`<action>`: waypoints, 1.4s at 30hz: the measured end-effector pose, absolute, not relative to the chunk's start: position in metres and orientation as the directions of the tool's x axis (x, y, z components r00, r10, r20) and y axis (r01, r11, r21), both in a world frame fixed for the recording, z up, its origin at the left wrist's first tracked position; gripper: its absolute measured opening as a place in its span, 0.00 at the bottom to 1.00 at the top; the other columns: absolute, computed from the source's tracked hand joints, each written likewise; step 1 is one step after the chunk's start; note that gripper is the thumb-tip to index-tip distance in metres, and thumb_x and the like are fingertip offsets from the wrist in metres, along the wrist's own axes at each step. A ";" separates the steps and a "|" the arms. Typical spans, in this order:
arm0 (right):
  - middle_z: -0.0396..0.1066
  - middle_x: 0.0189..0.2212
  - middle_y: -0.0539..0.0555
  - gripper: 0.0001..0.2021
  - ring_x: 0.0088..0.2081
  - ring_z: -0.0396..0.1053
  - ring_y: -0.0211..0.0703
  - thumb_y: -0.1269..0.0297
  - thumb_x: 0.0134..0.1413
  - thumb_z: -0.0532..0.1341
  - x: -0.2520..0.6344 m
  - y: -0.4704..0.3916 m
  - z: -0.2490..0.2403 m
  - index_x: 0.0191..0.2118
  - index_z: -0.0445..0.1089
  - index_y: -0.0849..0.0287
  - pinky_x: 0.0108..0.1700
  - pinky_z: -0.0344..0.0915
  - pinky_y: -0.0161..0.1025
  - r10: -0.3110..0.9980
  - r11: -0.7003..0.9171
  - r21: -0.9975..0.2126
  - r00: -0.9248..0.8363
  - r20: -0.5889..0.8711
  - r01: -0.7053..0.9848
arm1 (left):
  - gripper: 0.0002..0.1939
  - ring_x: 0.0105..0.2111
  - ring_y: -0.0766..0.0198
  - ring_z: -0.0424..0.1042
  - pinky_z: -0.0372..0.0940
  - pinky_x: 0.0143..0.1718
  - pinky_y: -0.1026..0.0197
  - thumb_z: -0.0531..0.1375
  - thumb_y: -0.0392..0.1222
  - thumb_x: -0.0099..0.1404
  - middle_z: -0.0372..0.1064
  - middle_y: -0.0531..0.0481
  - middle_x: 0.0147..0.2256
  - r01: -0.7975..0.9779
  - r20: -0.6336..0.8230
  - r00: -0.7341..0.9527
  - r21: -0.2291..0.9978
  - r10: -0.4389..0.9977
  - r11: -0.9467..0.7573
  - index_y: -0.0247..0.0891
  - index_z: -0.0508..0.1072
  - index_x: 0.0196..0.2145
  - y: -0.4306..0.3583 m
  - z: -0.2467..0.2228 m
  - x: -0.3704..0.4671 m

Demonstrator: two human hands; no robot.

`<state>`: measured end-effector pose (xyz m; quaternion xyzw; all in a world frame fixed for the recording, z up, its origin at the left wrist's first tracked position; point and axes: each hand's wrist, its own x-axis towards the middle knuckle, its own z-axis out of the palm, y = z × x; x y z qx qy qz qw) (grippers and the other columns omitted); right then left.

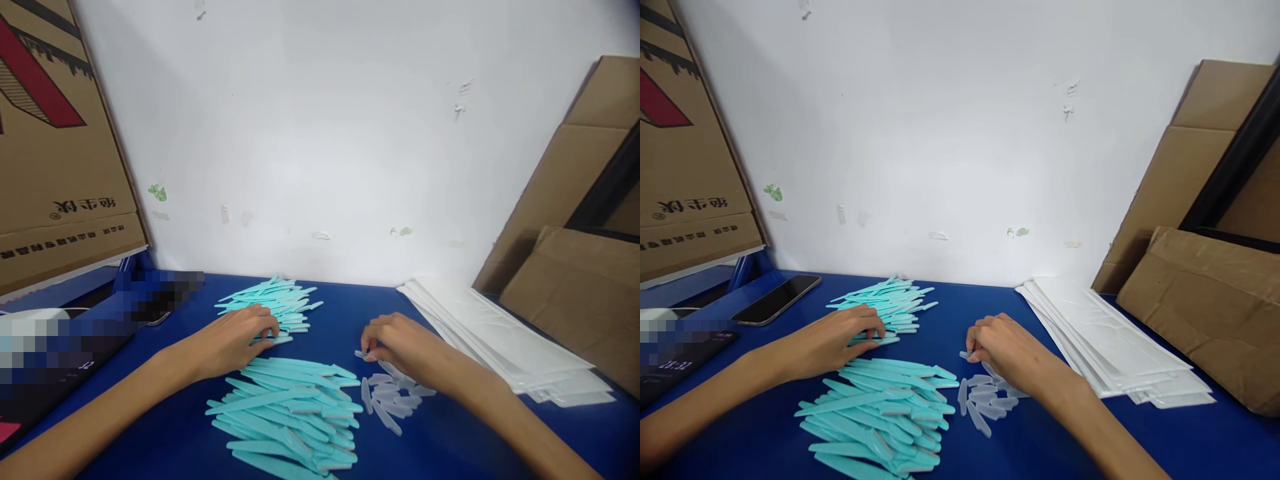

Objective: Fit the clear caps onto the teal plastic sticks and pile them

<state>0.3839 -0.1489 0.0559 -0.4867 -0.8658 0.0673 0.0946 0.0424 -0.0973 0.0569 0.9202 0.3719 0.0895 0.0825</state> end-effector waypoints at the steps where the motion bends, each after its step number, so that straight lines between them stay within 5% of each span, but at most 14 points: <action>1: 0.79 0.35 0.51 0.04 0.40 0.74 0.48 0.71 0.61 0.64 0.384 -0.148 0.055 0.35 0.77 0.56 0.39 0.60 0.39 0.855 0.517 -0.212 -0.509 0.094 0.829 | 0.08 0.39 0.57 0.71 0.61 0.35 0.61 0.55 0.41 0.72 0.71 0.47 0.41 0.669 0.100 0.709 0.219 0.698 -0.711 0.42 0.74 0.43 -0.096 0.057 0.043; 7: 0.78 0.36 0.50 0.04 0.40 0.73 0.46 0.69 0.63 0.64 0.383 -0.144 0.050 0.35 0.75 0.57 0.42 0.58 0.40 0.859 0.509 -0.222 -0.507 0.071 0.832 | 0.08 0.39 0.58 0.71 0.60 0.36 0.61 0.54 0.40 0.74 0.71 0.48 0.40 0.632 0.143 0.743 0.167 0.653 -0.756 0.42 0.74 0.43 -0.088 0.051 0.042; 19: 0.77 0.35 0.50 0.05 0.38 0.72 0.45 0.72 0.63 0.63 0.382 -0.146 0.047 0.34 0.73 0.58 0.40 0.56 0.40 0.833 0.553 -0.116 -0.544 0.105 0.825 | 0.13 0.36 0.62 0.70 0.61 0.33 0.63 0.54 0.51 0.75 0.71 0.50 0.41 0.533 0.057 0.784 0.451 0.619 -0.716 0.44 0.76 0.42 -0.115 0.053 0.064; 35: 0.76 0.41 0.54 0.10 0.42 0.71 0.45 0.77 0.66 0.56 0.370 -0.149 0.043 0.38 0.71 0.59 0.43 0.58 0.41 0.772 0.634 -0.087 -0.625 0.115 0.768 | 0.09 0.36 0.62 0.69 0.61 0.34 0.63 0.59 0.47 0.72 0.72 0.52 0.38 0.628 -0.034 0.696 0.514 0.717 -0.584 0.44 0.77 0.36 -0.113 0.056 0.067; 42: 0.73 0.48 0.56 0.19 0.49 0.69 0.48 0.87 0.52 0.57 0.370 -0.153 0.047 0.43 0.73 0.58 0.50 0.57 0.44 0.762 0.648 -0.055 -0.646 0.046 0.760 | 0.08 0.34 0.62 0.69 0.59 0.32 0.63 0.58 0.46 0.72 0.72 0.52 0.39 0.651 -0.006 0.688 0.447 0.726 -0.613 0.44 0.75 0.37 -0.113 0.050 0.068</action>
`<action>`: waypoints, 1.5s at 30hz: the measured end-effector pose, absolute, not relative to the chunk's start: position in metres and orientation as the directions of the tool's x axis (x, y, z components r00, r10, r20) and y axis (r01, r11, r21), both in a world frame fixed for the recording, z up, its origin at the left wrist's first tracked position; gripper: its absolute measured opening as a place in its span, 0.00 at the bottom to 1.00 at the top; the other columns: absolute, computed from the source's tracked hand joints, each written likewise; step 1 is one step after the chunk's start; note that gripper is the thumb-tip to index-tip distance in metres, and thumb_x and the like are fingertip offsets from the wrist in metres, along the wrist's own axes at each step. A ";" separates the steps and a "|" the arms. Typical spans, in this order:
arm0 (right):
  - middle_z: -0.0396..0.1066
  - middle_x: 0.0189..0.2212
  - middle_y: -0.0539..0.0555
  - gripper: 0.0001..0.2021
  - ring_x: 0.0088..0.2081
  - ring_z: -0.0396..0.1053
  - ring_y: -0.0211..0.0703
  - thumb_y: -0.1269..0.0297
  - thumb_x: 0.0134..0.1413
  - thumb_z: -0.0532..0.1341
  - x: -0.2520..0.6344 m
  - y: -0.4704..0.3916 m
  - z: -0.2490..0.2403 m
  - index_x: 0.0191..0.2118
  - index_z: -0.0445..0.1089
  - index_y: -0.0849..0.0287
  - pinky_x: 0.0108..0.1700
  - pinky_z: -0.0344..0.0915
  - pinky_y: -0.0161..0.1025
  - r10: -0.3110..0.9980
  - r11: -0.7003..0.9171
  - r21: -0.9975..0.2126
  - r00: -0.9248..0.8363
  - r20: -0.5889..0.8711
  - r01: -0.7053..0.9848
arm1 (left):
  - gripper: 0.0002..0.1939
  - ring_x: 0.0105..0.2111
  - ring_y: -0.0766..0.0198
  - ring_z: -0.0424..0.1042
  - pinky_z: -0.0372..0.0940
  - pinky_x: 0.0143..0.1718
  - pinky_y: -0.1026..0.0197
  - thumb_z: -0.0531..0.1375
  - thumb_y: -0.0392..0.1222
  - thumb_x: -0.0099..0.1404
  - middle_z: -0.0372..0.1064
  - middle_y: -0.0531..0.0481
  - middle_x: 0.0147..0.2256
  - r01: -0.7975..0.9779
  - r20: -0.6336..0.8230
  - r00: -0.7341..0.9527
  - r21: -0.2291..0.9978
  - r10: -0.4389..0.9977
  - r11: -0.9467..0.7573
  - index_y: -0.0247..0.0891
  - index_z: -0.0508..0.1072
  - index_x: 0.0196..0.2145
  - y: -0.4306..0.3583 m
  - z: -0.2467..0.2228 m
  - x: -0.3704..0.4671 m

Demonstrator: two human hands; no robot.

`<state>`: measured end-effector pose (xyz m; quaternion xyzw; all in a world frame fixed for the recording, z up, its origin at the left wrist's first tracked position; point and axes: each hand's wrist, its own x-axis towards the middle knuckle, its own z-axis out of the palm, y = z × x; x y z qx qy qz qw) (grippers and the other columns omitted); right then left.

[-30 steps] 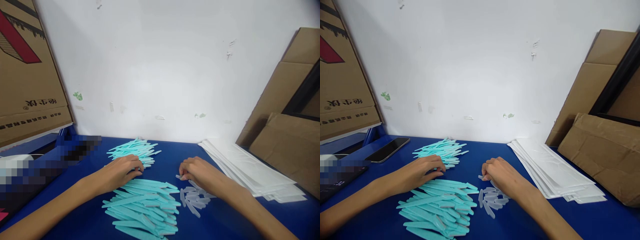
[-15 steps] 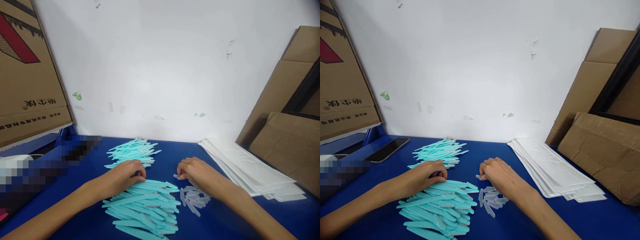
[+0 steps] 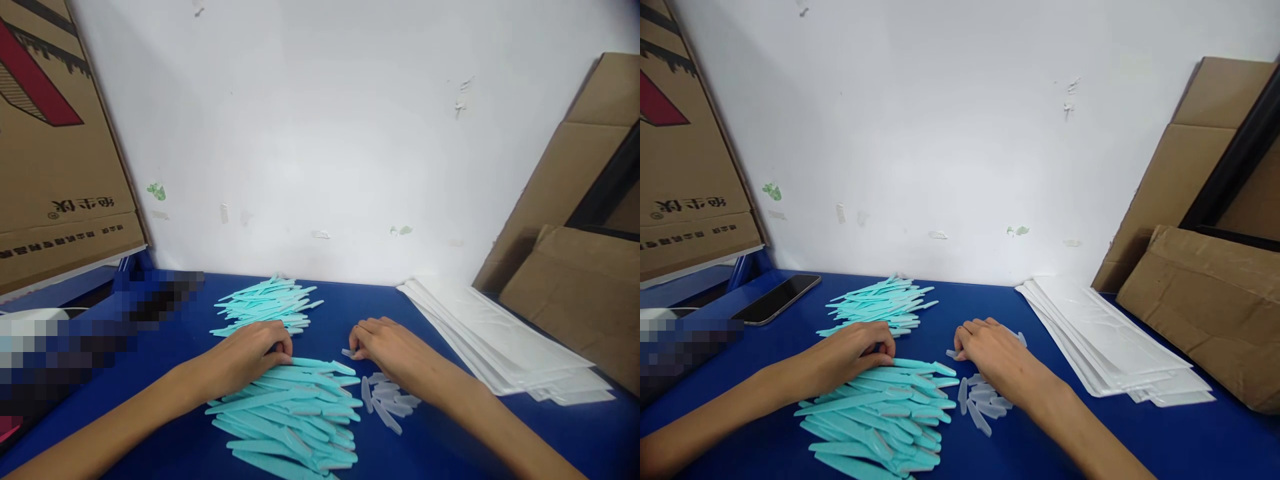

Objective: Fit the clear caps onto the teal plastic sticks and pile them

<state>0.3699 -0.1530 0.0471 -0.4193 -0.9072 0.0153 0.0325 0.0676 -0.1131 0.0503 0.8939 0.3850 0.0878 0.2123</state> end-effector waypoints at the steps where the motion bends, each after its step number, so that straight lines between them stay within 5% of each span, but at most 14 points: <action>1: 0.73 0.48 0.55 0.20 0.49 0.69 0.48 0.88 0.51 0.57 0.370 -0.153 0.047 0.43 0.73 0.58 0.51 0.57 0.44 0.767 0.641 -0.056 -0.640 0.044 0.765 | 0.08 0.34 0.62 0.69 0.58 0.32 0.62 0.57 0.45 0.73 0.72 0.52 0.39 0.659 0.007 0.690 0.408 0.724 -0.631 0.43 0.74 0.37 -0.114 0.050 0.068; 6: 0.74 0.46 0.54 0.14 0.47 0.70 0.46 0.83 0.60 0.56 0.371 -0.151 0.040 0.40 0.72 0.57 0.50 0.57 0.44 0.771 0.636 -0.081 -0.630 0.092 0.767 | 0.10 0.31 0.61 0.68 0.54 0.30 0.61 0.51 0.42 0.75 0.72 0.51 0.38 0.677 0.111 0.693 0.239 0.712 -0.696 0.41 0.69 0.37 -0.113 0.048 0.067; 18: 0.77 0.32 0.50 0.06 0.31 0.73 0.45 0.73 0.68 0.56 0.367 -0.155 0.054 0.40 0.67 0.56 0.32 0.54 0.38 0.844 0.508 -0.032 -0.489 0.219 0.861 | 0.09 0.25 0.63 0.63 0.47 0.27 0.62 0.47 0.40 0.77 0.71 0.52 0.34 0.681 0.234 0.682 0.141 0.692 -0.719 0.42 0.65 0.39 -0.105 0.041 0.062; 33: 0.78 0.33 0.52 0.10 0.33 0.75 0.46 0.64 0.72 0.54 0.358 -0.157 0.056 0.43 0.72 0.56 0.38 0.60 0.42 0.768 0.591 0.022 -0.571 0.290 0.806 | 0.09 0.29 0.63 0.69 0.55 0.29 0.63 0.48 0.40 0.77 0.73 0.52 0.37 0.619 0.281 0.709 0.192 0.647 -0.761 0.41 0.68 0.42 -0.112 0.045 0.065; 39: 0.78 0.38 0.53 0.10 0.37 0.74 0.44 0.64 0.73 0.52 0.358 -0.157 0.046 0.46 0.71 0.57 0.41 0.62 0.41 0.710 0.663 -0.129 -0.564 0.423 0.738 | 0.13 0.35 0.63 0.72 0.62 0.33 0.64 0.47 0.40 0.78 0.74 0.47 0.37 0.481 0.500 0.735 0.092 0.459 -0.872 0.39 0.72 0.45 -0.111 0.046 0.063; 45: 0.76 0.38 0.53 0.09 0.36 0.71 0.44 0.69 0.72 0.52 0.355 -0.161 0.043 0.47 0.69 0.58 0.41 0.61 0.43 0.680 0.678 -0.112 -0.563 0.470 0.726 | 0.19 0.23 0.69 0.61 0.50 0.22 0.65 0.43 0.36 0.78 0.67 0.51 0.30 0.487 0.532 0.755 -0.062 0.384 -0.871 0.40 0.73 0.49 -0.112 0.045 0.061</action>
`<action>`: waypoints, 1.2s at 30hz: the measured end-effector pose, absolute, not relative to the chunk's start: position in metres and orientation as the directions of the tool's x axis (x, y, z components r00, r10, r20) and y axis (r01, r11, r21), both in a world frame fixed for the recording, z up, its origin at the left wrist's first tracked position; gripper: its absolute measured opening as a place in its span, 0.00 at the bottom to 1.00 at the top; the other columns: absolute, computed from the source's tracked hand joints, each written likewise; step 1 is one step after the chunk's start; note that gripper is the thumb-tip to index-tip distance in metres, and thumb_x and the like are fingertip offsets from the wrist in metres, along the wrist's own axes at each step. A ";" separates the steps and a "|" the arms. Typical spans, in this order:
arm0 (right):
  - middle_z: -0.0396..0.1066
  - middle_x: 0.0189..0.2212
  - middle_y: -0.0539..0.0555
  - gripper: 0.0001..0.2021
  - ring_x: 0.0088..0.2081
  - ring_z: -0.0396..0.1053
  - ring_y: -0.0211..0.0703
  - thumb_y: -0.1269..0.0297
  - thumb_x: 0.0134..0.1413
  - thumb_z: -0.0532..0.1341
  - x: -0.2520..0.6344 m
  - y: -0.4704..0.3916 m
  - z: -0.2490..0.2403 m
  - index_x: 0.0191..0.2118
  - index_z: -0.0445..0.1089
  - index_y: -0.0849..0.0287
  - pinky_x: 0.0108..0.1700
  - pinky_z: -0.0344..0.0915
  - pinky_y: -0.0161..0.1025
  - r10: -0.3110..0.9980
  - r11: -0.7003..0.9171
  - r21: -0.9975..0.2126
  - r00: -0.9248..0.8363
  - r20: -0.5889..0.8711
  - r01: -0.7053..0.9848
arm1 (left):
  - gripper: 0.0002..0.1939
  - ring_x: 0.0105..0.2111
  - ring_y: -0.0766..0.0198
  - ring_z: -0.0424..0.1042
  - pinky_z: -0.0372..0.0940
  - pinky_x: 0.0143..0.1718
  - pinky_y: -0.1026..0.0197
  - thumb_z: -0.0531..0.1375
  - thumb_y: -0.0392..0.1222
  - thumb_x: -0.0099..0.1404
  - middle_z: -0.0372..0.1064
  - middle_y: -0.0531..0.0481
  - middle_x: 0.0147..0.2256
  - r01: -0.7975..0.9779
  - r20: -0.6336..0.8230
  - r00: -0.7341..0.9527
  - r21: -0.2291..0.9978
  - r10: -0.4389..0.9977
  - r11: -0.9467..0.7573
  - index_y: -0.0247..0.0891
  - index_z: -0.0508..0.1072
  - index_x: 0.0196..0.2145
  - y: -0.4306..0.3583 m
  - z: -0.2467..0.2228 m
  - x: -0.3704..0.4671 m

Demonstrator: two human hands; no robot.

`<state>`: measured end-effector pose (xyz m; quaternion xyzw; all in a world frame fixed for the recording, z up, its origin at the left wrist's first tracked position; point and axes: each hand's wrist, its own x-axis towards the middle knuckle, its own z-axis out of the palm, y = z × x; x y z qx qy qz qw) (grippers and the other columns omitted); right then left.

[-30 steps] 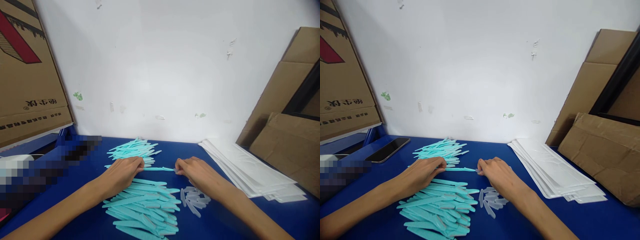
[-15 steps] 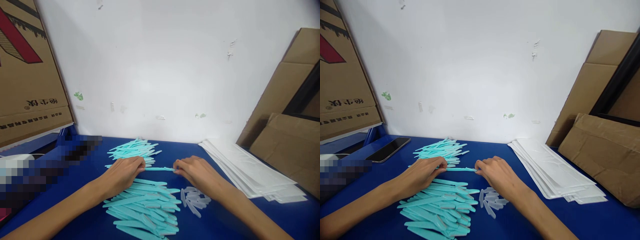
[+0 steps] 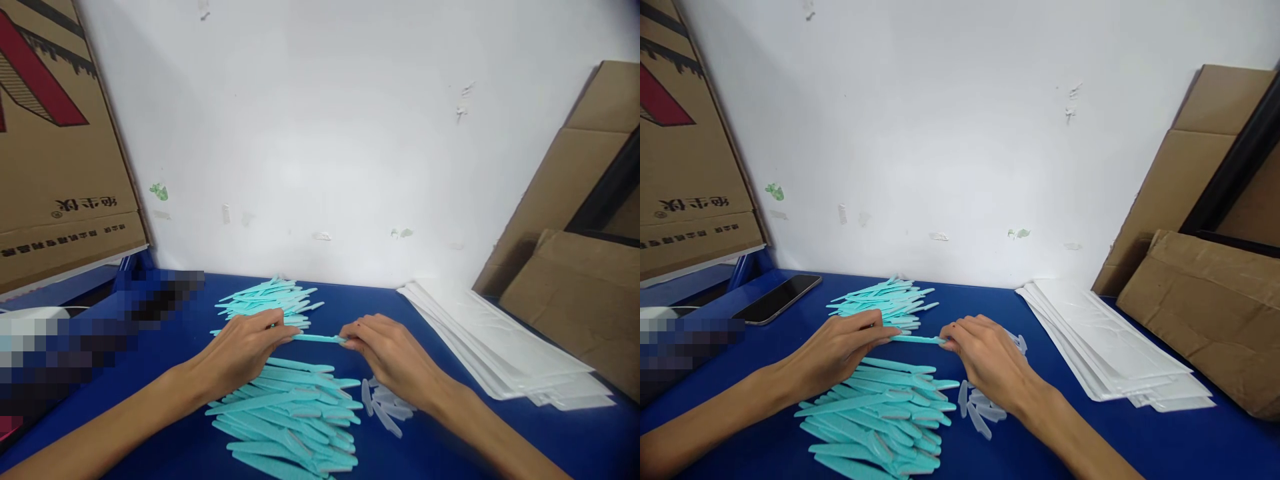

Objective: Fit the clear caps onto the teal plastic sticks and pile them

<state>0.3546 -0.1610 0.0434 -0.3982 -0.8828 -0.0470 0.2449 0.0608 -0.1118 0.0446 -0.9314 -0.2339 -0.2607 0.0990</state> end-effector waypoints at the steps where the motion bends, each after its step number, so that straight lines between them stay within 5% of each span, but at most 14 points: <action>1: 0.76 0.37 0.54 0.09 0.35 0.71 0.44 0.70 0.72 0.51 0.354 -0.162 0.044 0.46 0.69 0.58 0.41 0.61 0.43 0.677 0.678 -0.104 -0.563 0.474 0.728 | 0.19 0.23 0.69 0.60 0.49 0.22 0.65 0.43 0.35 0.78 0.66 0.51 0.30 0.483 0.533 0.756 -0.062 0.380 -0.873 0.40 0.73 0.49 -0.113 0.044 0.061; 12: 0.78 0.36 0.53 0.10 0.35 0.73 0.44 0.64 0.73 0.52 0.352 -0.162 0.053 0.48 0.69 0.58 0.42 0.62 0.43 0.601 0.731 -0.005 -0.641 0.478 0.682 | 0.15 0.28 0.64 0.64 0.49 0.25 0.62 0.46 0.33 0.76 0.67 0.49 0.34 0.527 0.437 0.790 -0.126 0.430 -0.840 0.40 0.72 0.47 -0.108 0.055 0.055; 16: 0.78 0.44 0.57 0.12 0.43 0.74 0.48 0.62 0.73 0.54 0.366 -0.155 0.062 0.56 0.67 0.57 0.49 0.63 0.48 0.645 0.649 0.072 -0.597 0.476 0.758 | 0.13 0.33 0.59 0.68 0.48 0.26 0.61 0.47 0.31 0.74 0.70 0.47 0.37 0.648 0.355 0.745 -0.186 0.564 -0.739 0.40 0.70 0.46 -0.097 0.060 0.046; 21: 0.79 0.42 0.56 0.12 0.41 0.76 0.50 0.66 0.72 0.52 0.398 -0.140 0.066 0.49 0.72 0.56 0.50 0.64 0.51 0.726 0.544 0.126 -0.541 0.424 0.830 | 0.12 0.34 0.55 0.69 0.48 0.27 0.59 0.48 0.35 0.75 0.71 0.46 0.34 0.743 0.292 0.669 -0.262 0.683 -0.616 0.39 0.71 0.41 -0.081 0.060 0.034; 28: 0.80 0.42 0.56 0.12 0.42 0.76 0.52 0.62 0.70 0.54 0.407 -0.138 0.070 0.48 0.75 0.55 0.46 0.67 0.48 0.835 0.470 0.022 -0.453 0.312 0.882 | 0.15 0.33 0.57 0.71 0.51 0.27 0.59 0.47 0.37 0.77 0.69 0.43 0.39 0.767 0.266 0.640 -0.274 0.721 -0.580 0.37 0.73 0.41 -0.075 0.055 0.030; 36: 0.76 0.48 0.52 0.13 0.50 0.71 0.54 0.48 0.60 0.65 0.421 -0.148 0.084 0.45 0.78 0.47 0.49 0.65 0.46 0.909 0.409 -0.311 -0.411 0.060 0.858 | 0.12 0.40 0.56 0.68 0.57 0.31 0.61 0.49 0.36 0.77 0.70 0.46 0.42 0.572 0.272 0.805 -0.121 0.527 -0.811 0.42 0.73 0.47 -0.102 0.046 0.053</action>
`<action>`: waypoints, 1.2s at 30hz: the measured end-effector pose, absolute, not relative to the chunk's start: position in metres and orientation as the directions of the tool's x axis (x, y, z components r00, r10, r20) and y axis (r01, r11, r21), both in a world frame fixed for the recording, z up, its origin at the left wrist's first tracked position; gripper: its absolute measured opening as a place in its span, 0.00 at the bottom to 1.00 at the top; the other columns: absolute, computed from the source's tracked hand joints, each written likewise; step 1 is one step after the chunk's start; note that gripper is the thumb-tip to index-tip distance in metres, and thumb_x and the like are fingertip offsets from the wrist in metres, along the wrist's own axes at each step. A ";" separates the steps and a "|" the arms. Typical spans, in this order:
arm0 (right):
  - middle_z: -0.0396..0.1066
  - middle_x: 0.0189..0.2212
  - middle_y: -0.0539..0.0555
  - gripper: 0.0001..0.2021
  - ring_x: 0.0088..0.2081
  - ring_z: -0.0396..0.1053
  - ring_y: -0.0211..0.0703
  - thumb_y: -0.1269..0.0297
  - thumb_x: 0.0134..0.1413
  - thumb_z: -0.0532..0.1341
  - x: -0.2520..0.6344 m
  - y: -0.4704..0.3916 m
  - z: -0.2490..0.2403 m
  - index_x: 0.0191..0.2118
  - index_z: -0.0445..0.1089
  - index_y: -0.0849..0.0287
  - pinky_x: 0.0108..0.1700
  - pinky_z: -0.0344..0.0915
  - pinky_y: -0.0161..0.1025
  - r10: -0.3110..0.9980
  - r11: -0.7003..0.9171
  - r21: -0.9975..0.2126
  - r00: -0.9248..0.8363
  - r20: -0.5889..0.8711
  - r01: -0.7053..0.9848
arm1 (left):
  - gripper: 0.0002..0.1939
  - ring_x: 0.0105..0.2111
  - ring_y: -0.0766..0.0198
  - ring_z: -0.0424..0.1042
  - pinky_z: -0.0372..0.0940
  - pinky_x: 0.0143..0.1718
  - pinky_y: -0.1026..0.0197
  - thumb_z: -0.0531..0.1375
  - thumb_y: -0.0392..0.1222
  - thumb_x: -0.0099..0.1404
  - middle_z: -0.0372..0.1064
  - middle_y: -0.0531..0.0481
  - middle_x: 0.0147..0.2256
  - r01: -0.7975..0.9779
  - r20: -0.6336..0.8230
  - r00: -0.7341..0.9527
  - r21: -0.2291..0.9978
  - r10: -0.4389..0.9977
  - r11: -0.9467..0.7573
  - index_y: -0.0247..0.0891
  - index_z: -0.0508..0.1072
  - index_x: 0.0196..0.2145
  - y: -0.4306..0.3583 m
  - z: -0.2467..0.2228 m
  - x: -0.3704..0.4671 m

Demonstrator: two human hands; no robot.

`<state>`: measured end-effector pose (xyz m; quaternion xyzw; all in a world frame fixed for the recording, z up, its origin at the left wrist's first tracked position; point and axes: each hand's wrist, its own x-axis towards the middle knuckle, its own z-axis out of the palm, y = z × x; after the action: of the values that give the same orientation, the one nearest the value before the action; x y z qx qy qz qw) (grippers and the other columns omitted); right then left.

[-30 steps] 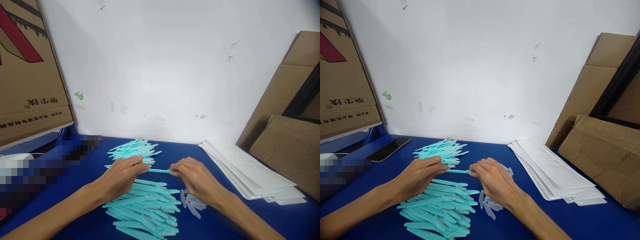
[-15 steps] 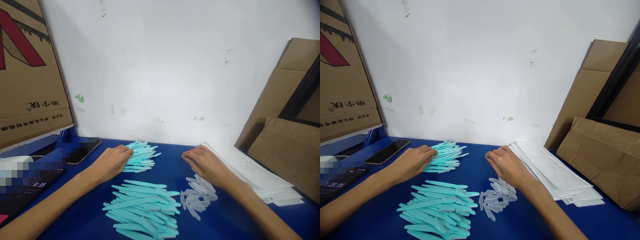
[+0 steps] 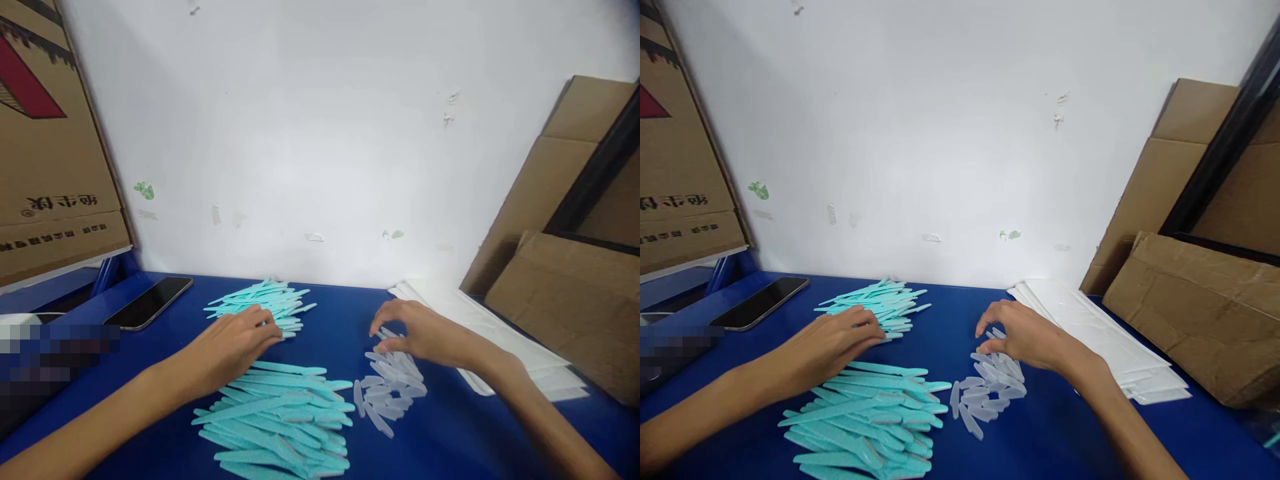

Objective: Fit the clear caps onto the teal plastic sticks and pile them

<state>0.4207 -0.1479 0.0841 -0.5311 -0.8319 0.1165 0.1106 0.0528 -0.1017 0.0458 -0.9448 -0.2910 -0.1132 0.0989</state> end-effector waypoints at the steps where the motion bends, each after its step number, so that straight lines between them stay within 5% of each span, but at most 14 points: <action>1: 0.75 0.49 0.53 0.14 0.51 0.70 0.55 0.47 0.59 0.65 0.423 -0.149 0.084 0.45 0.78 0.47 0.49 0.65 0.47 0.914 0.390 -0.326 -0.405 0.026 0.861 | 0.11 0.40 0.57 0.68 0.58 0.32 0.61 0.51 0.36 0.77 0.70 0.46 0.42 0.528 0.275 0.828 -0.092 0.488 -0.844 0.42 0.73 0.46 -0.106 0.042 0.057; 8: 0.76 0.42 0.55 0.09 0.46 0.70 0.55 0.56 0.57 0.67 0.414 -0.147 0.077 0.41 0.79 0.52 0.45 0.63 0.44 0.919 0.372 -0.297 -0.394 -0.018 0.880 | 0.10 0.40 0.58 0.70 0.62 0.36 0.61 0.53 0.39 0.76 0.71 0.46 0.43 0.462 0.296 0.838 0.063 0.458 -0.885 0.42 0.75 0.47 -0.114 0.023 0.068; 13: 0.77 0.37 0.54 0.03 0.43 0.71 0.51 0.65 0.59 0.66 0.403 -0.142 0.068 0.35 0.78 0.55 0.42 0.61 0.42 0.906 0.409 -0.264 -0.423 0.005 0.873 | 0.11 0.37 0.61 0.73 0.62 0.33 0.63 0.52 0.44 0.77 0.72 0.48 0.43 0.503 0.215 0.790 0.310 0.575 -0.807 0.44 0.75 0.46 -0.110 0.031 0.063; 17: 0.76 0.35 0.53 0.06 0.40 0.71 0.48 0.71 0.63 0.62 0.398 -0.140 0.060 0.34 0.75 0.57 0.42 0.59 0.42 0.880 0.473 -0.207 -0.469 0.068 0.857 | 0.08 0.37 0.61 0.72 0.62 0.34 0.63 0.55 0.43 0.75 0.71 0.50 0.42 0.562 0.154 0.742 0.388 0.653 -0.730 0.44 0.74 0.41 -0.111 0.034 0.064; 23: 0.74 0.32 0.52 0.08 0.32 0.70 0.45 0.69 0.71 0.53 0.383 -0.142 0.055 0.42 0.69 0.56 0.37 0.60 0.41 0.826 0.530 -0.079 -0.492 0.275 0.844 | 0.07 0.40 0.60 0.70 0.62 0.39 0.61 0.53 0.42 0.75 0.70 0.51 0.41 0.582 0.206 0.711 0.364 0.673 -0.727 0.43 0.70 0.42 -0.110 0.027 0.064; 30: 0.77 0.41 0.56 0.15 0.40 0.75 0.47 0.67 0.73 0.51 0.369 -0.150 0.051 0.60 0.65 0.54 0.38 0.69 0.40 0.736 0.620 -0.096 -0.535 0.415 0.779 | 0.11 0.39 0.60 0.70 0.62 0.38 0.61 0.46 0.43 0.79 0.68 0.50 0.43 0.591 0.352 0.683 0.249 0.640 -0.768 0.46 0.67 0.50 -0.111 0.029 0.067; 36: 0.78 0.45 0.57 0.11 0.43 0.76 0.47 0.73 0.70 0.54 0.363 -0.152 0.048 0.50 0.72 0.58 0.45 0.72 0.43 0.620 0.734 -0.119 -0.588 0.520 0.669 | 0.14 0.27 0.67 0.67 0.59 0.29 0.64 0.49 0.47 0.78 0.67 0.51 0.45 0.620 0.300 0.685 0.238 0.664 -0.748 0.50 0.64 0.58 -0.120 0.034 0.067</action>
<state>0.3631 -0.1519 0.0479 -0.3621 -0.8898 -0.0445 0.2740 0.0674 -0.1202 0.0344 -0.9160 -0.3503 -0.1865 -0.0587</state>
